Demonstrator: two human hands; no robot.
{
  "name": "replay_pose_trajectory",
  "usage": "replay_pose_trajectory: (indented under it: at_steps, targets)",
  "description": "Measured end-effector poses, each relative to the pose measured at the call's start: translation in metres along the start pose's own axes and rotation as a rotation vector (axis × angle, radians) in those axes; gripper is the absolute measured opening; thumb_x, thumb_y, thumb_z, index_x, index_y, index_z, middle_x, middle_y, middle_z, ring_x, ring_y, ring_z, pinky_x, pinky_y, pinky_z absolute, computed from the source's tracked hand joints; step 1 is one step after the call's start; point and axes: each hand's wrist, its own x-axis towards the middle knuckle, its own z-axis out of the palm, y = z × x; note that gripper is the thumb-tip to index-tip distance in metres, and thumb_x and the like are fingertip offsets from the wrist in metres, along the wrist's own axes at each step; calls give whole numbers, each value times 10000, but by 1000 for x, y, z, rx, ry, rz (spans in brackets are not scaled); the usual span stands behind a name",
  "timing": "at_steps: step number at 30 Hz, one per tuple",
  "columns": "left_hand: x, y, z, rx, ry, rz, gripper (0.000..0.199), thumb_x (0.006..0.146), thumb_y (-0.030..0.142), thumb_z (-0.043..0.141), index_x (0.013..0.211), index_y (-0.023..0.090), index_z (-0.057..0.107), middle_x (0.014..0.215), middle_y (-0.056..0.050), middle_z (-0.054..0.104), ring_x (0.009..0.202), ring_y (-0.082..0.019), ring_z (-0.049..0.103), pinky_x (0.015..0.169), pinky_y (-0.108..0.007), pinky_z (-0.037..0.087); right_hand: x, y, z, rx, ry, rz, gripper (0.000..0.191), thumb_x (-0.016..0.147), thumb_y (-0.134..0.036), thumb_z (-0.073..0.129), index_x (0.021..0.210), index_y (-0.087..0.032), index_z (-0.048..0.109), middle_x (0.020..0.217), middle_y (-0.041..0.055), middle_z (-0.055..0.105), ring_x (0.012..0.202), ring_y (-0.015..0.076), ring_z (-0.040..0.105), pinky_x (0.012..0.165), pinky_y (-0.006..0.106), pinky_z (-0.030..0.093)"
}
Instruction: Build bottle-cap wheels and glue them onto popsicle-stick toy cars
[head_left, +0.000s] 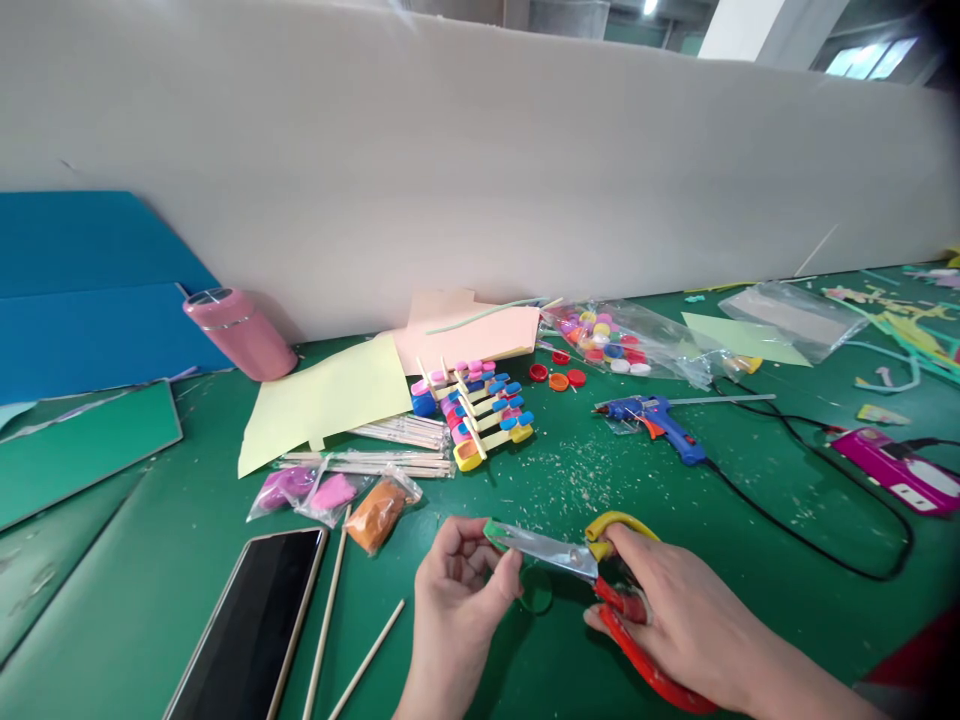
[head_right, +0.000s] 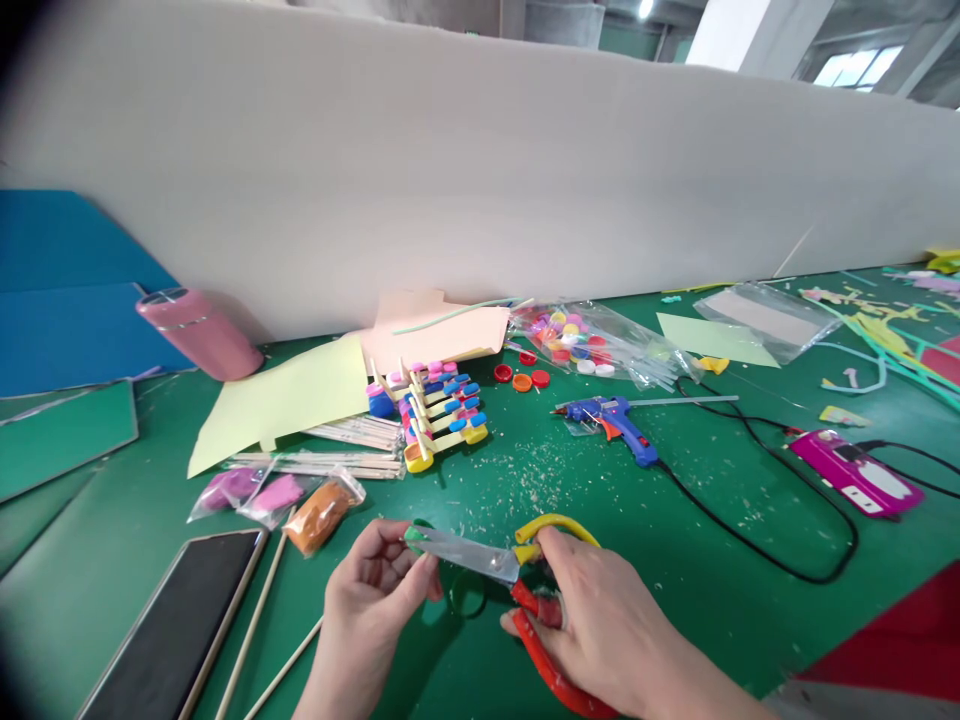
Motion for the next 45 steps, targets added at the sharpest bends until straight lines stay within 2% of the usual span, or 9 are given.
replay_pose_trajectory:
  at_steps: [3,6,16,21,24,32,38,42,45]
  targets:
    - [-2,0,-1,-40,-98,-44,240,640,227,705,743,166,498,452,59,563,422,-63,504,474,-174,404,1,2,2,133,-28,21,260,825,-480,447,853,-225,405,644,-9,570,543,173,550,477,256,340]
    - [-2,-1,-3,-112,-152,-84,237,658,236,699,742,169,487,459,52,573,444,-73,520,498,-190,415,3,8,4,187,20,56,208,841,-433,442,822,-233,390,639,-24,557,553,158,542,490,241,351]
    - [3,-2,-3,-128,-78,-90,250,612,214,732,718,152,514,518,54,573,415,-58,524,453,-164,396,-1,-1,-4,129,3,4,236,787,-414,523,856,-237,381,629,-47,509,505,137,485,468,238,350]
    - [1,0,0,-75,-4,-34,262,588,209,739,717,152,519,522,50,586,411,-59,520,432,-156,406,-2,2,-7,-51,111,-30,321,722,-430,588,895,-222,414,809,26,571,694,204,550,595,305,412]
    - [1,0,0,-30,34,-3,271,575,203,741,725,160,520,489,60,577,404,-62,522,429,-150,407,-1,6,-12,-87,122,-45,317,725,-416,586,913,-218,424,840,37,579,739,217,559,622,324,422]
    - [-1,-1,2,5,46,53,262,568,186,731,728,172,524,499,66,552,416,-79,522,426,-179,423,-2,7,-14,-65,51,-22,262,766,-458,535,832,-223,439,713,14,584,608,205,543,536,308,394]
    - [-4,2,0,-29,-63,47,274,583,166,737,794,172,563,634,21,617,555,-127,611,529,-218,489,1,9,-11,307,58,40,172,809,-392,503,814,-225,464,628,-20,556,537,147,530,492,237,402]
    - [0,2,-6,-139,-196,-20,317,629,146,716,903,188,560,827,-41,680,664,-160,648,644,-270,505,2,5,-12,451,105,58,227,781,-429,535,746,-214,475,586,-36,511,499,114,487,464,207,397]
    - [3,2,-10,-254,-311,-103,291,687,145,677,946,210,563,868,-47,690,734,-155,644,706,-263,480,2,2,-13,520,91,89,226,783,-429,538,772,-212,477,572,-50,474,494,101,461,472,199,404]
